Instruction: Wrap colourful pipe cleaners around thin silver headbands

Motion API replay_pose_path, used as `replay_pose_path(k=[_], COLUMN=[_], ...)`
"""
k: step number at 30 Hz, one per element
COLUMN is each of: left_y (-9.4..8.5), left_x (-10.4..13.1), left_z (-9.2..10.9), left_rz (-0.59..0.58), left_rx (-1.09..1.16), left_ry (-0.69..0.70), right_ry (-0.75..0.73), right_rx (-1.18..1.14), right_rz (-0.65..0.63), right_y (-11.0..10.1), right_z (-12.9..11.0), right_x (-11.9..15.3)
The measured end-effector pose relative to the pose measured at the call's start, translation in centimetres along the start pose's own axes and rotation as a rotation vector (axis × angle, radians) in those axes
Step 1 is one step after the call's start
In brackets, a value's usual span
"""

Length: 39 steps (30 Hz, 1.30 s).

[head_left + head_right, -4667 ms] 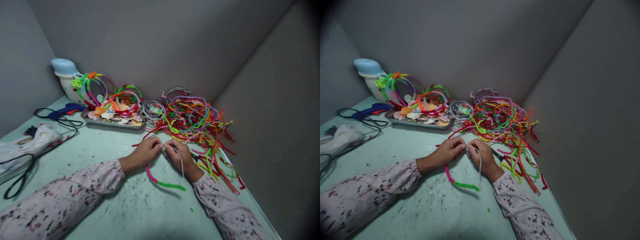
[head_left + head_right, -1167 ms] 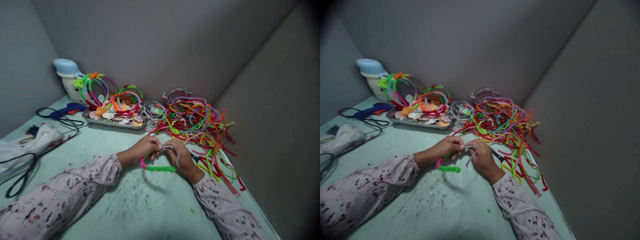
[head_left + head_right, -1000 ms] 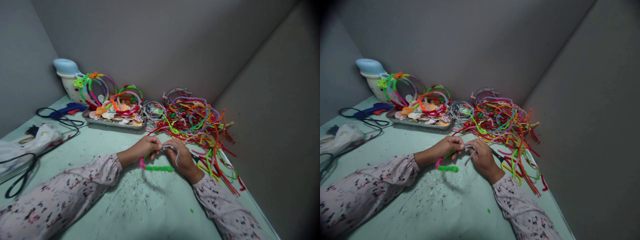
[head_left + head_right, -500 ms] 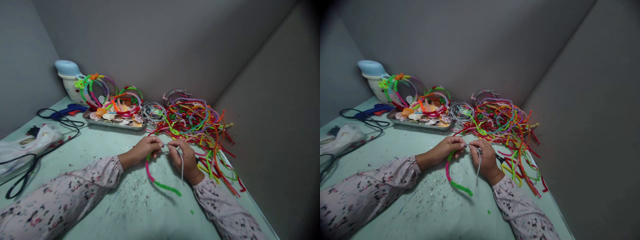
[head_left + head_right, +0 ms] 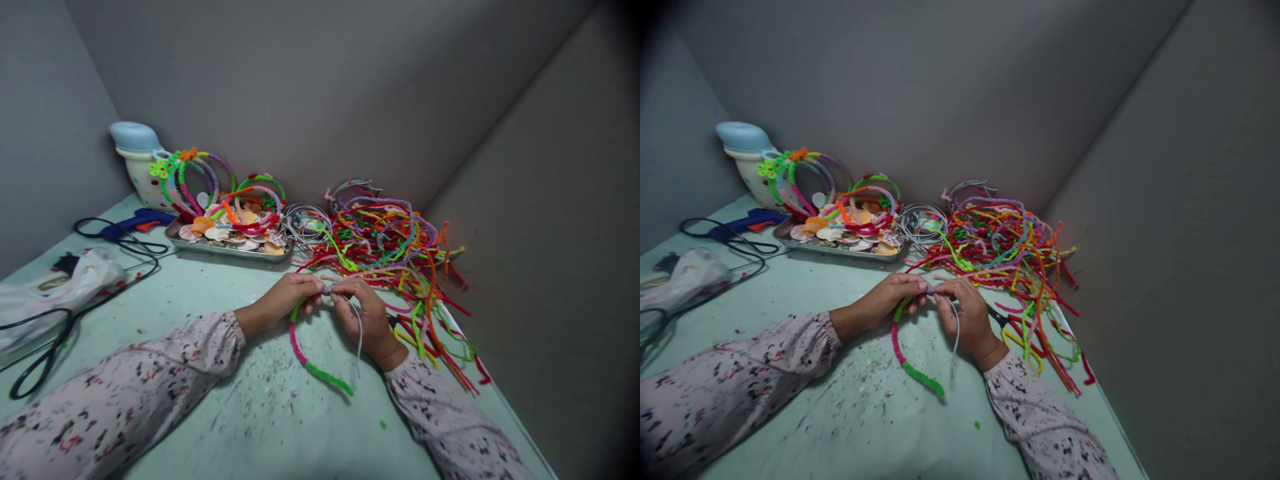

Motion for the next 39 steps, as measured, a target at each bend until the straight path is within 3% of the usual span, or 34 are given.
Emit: replay_pose_path(k=[16,39], left_y=[-0.1,-0.1], left_x=[-0.1,-0.2], left_z=[0.2,0.1], left_rz=[0.042,0.026], left_rx=[-0.023,-0.088], left_ry=[0.007,0.013], right_ry=[0.053,0.059], right_rx=[0.017,0.017], right_rz=[-0.148,-0.119], right_y=[1.1,1.0], right_z=[1.1,1.3], right_x=[0.1,0.2])
Point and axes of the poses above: each hand's wrist, its own x-axis away from the middle knuckle, its own y-axis out of the palm, z = x × y, the point moved 6 cm from there along -x, towards the middle knuckle, and after that the axes turned 6 degrees about z, right-handed, at the moved point
